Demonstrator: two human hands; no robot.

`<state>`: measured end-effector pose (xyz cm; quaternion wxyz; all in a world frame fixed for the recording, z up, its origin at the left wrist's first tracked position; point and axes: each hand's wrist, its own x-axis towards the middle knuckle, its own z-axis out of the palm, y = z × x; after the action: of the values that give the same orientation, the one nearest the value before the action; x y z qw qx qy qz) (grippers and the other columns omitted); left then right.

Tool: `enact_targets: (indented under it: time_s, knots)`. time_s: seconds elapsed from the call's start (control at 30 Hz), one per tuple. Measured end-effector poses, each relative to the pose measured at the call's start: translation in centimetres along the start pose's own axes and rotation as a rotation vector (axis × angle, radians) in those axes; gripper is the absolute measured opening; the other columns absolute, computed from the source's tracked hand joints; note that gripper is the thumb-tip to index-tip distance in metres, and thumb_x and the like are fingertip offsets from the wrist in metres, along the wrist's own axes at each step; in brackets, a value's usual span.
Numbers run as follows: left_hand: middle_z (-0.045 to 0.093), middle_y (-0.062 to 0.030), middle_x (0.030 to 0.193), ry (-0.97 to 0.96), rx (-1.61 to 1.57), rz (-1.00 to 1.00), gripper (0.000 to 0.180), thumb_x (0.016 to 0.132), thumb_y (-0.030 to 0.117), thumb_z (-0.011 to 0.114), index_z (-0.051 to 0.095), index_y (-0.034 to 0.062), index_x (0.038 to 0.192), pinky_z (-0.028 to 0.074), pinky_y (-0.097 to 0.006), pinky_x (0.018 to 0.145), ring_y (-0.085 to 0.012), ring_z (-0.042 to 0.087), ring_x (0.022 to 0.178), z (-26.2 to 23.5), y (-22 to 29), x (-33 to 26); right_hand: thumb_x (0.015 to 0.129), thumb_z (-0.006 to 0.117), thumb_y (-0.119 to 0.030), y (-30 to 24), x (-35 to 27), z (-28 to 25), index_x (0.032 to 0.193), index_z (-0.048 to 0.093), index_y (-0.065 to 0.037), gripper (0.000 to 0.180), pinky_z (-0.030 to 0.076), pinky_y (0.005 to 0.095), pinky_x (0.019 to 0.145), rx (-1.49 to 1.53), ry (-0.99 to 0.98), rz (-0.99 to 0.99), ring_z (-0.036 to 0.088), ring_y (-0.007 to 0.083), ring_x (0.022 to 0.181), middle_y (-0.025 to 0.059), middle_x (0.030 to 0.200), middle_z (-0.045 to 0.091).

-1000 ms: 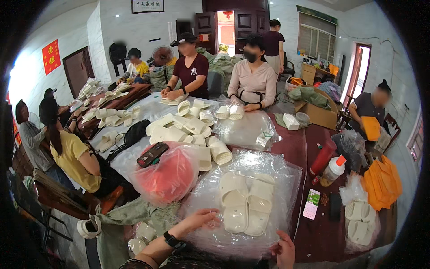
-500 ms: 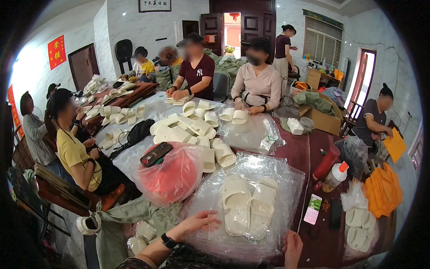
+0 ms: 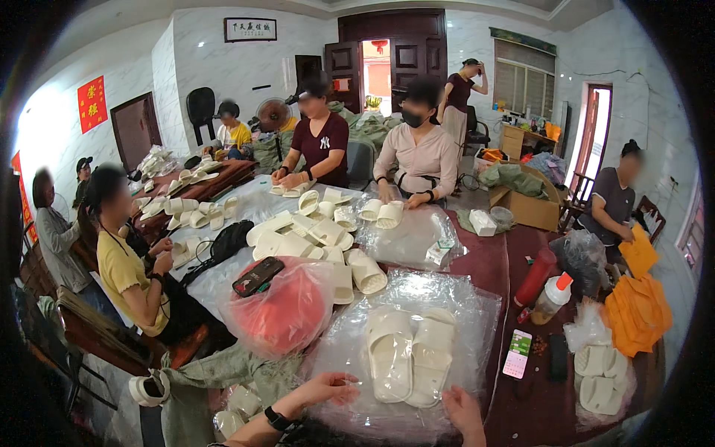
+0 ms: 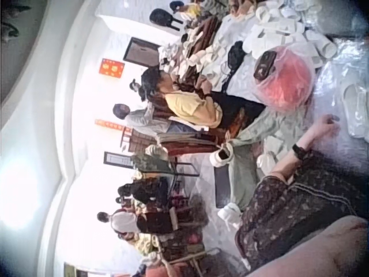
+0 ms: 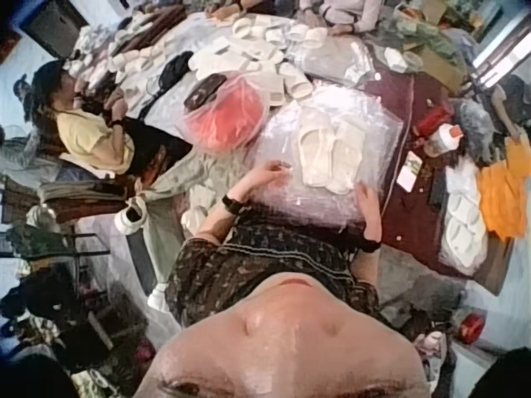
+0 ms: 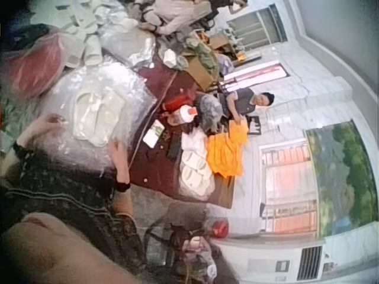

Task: The recorder and several colleagues are sorting and stacking white shoe components at a large table.

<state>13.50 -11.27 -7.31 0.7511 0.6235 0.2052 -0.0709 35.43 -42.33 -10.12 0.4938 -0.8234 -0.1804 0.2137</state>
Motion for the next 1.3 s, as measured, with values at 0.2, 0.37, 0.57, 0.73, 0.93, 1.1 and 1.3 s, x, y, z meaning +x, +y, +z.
enact_targets:
  time_s: [0.2,0.37,0.57,0.73,0.93,1.1,1.3]
  knots:
    - [0.068,-0.0026,0.096,0.031,0.109,-0.032,0.040,0.096,0.031,0.065,0.058,0.0035,0.123,0.052,-0.025,0.069,-0.0114,0.064,0.082,0.4,1.3,-0.9,0.080,0.076,-0.046,-3.3,-0.6,-0.2,0.123,0.061,0.006,0.069,0.054,0.0345,0.077,-0.302,-0.061,0.060,0.070,0.0252,0.086,0.0168,0.095,0.071]
    - [0.066,-0.0001,0.085,0.012,0.256,-0.008,0.032,0.093,0.030,0.070,0.065,0.0038,0.110,0.047,-0.023,0.063,-0.0079,0.060,0.074,-0.4,0.6,-0.4,0.076,0.076,-0.045,-2.1,-0.4,0.3,0.112,0.068,0.000,0.058,0.054,0.0384,0.075,-0.418,0.014,-0.027,0.071,0.0291,0.085,0.0157,0.092,0.072]
    - [0.069,0.0003,0.091,0.076,0.269,0.040,0.024,0.091,0.017,0.069,0.066,0.0033,0.111,0.045,-0.021,0.060,-0.0045,0.057,0.070,-0.7,0.9,-1.0,0.082,0.071,-0.032,-1.8,0.4,0.2,0.098,0.070,-0.002,0.034,0.053,0.0350,0.069,-0.211,0.065,-0.076,0.069,0.0240,0.074,0.0117,0.079,0.071]
    - [0.072,-0.0039,0.101,0.115,0.156,0.011,0.019,0.093,0.009,0.063,0.065,0.0019,0.110,0.048,-0.020,0.057,-0.0066,0.061,0.070,-0.8,1.2,-0.8,0.091,0.063,-0.024,-3.1,-0.3,-0.6,0.102,0.063,-0.001,0.025,0.051,0.0315,0.062,-0.013,0.049,-0.142,0.066,0.0161,0.071,0.0094,0.083,0.069]
    - [0.071,-0.0110,0.104,0.234,-0.072,0.099,0.014,0.095,0.003,0.055,0.061,-0.0029,0.106,0.057,-0.027,0.073,-0.0179,0.070,0.089,-0.3,0.5,-0.7,0.095,0.063,-0.020,-5.2,-1.4,-0.3,0.115,0.052,0.000,0.031,0.049,0.0282,0.057,0.426,-0.076,0.061,0.063,0.0142,0.070,0.0101,0.092,0.069]
    - [0.070,-0.0120,0.103,0.247,-0.163,0.259,0.015,0.095,0.004,0.057,0.063,-0.0041,0.106,0.056,-0.029,0.081,-0.0188,0.070,0.089,0.8,1.5,-1.0,0.089,0.070,-0.010,-4.4,-1.5,-0.1,0.117,0.052,0.001,0.035,0.051,0.0246,0.063,0.689,-0.225,0.044,0.063,0.0129,0.074,0.0090,0.096,0.068]
    - [0.071,-0.0100,0.094,0.375,-0.151,0.441,0.012,0.093,0.006,0.064,0.068,-0.0041,0.098,0.056,-0.031,0.082,-0.0160,0.068,0.086,1.7,3.0,-0.9,0.085,0.073,-0.003,-6.0,-1.4,0.1,0.109,0.059,-0.001,0.029,0.049,0.0237,0.066,0.788,-0.114,-0.191,0.061,0.0091,0.079,0.0052,0.095,0.068]
